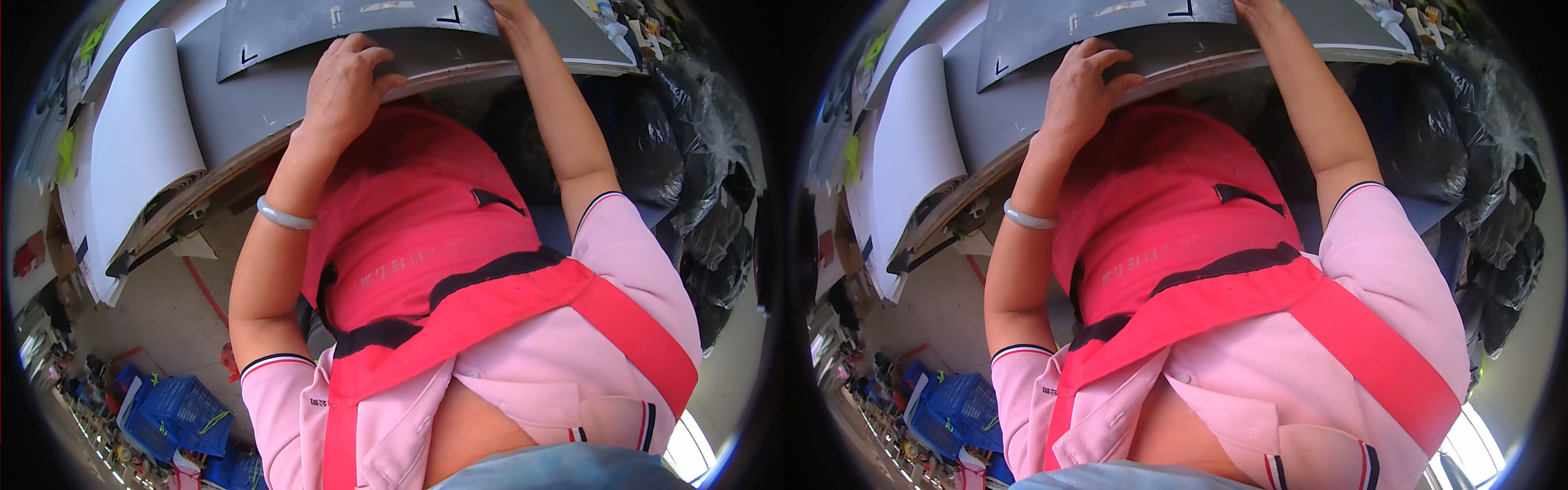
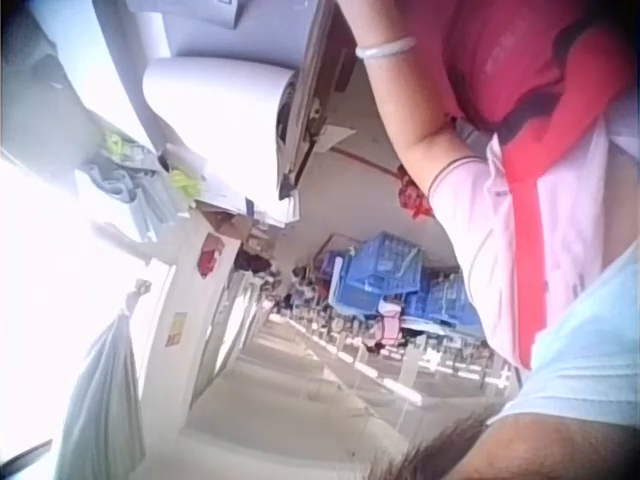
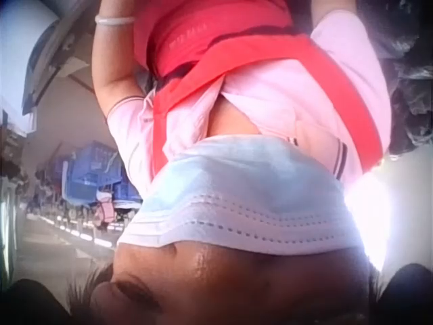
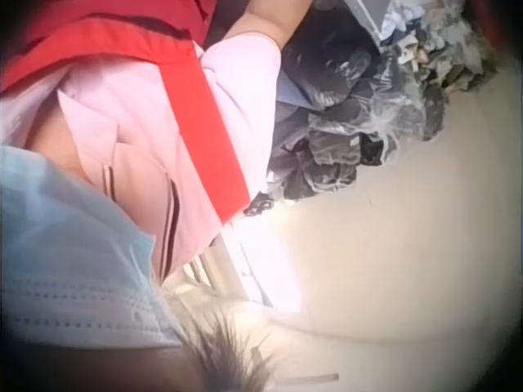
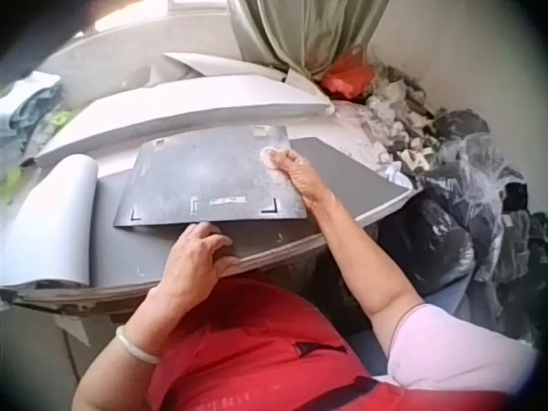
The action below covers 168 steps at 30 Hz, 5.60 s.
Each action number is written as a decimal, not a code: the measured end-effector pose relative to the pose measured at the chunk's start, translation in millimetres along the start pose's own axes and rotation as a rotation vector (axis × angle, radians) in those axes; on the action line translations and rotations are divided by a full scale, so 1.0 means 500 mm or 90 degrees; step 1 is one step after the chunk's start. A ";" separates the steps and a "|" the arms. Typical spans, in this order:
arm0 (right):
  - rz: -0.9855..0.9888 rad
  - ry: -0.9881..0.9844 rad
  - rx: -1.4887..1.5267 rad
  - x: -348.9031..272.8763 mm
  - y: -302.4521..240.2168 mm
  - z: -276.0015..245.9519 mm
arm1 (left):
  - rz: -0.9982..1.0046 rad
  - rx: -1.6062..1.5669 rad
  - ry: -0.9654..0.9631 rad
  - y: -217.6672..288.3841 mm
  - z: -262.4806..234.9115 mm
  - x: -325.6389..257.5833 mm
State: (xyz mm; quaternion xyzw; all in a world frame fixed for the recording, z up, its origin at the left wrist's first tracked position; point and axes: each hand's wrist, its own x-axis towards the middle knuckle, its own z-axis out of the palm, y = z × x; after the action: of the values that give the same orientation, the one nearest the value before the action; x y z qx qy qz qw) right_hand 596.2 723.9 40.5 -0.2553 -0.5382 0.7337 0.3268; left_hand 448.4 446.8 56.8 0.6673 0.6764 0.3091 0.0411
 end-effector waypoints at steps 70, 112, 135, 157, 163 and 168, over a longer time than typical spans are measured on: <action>0.009 -0.017 0.284 -0.109 -0.171 0.135 | 0.093 0.053 -0.135 0.098 0.145 0.191; -0.054 -0.023 0.126 -0.132 -0.090 0.114 | 0.074 -0.177 -0.057 0.089 0.084 0.132; -0.059 -0.039 0.132 -0.134 -0.065 0.123 | 0.028 -0.068 -0.061 0.048 0.137 0.118; -0.036 -0.042 0.135 -0.144 -0.051 0.105 | 0.054 -0.074 -0.046 0.051 0.145 0.114; -0.034 -0.057 0.154 -0.138 -0.041 0.114 | 0.051 -0.080 -0.029 0.052 0.161 0.127; -0.041 -0.049 0.131 -0.144 -0.043 0.109 | 0.061 -0.090 -0.019 0.067 0.159 0.116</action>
State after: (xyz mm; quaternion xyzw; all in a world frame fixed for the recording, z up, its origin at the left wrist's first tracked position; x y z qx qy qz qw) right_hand 607.9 640.0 78.4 -0.1745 -0.4804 0.7835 0.3535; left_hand 508.9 526.7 29.5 0.6989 0.6195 0.3476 0.0833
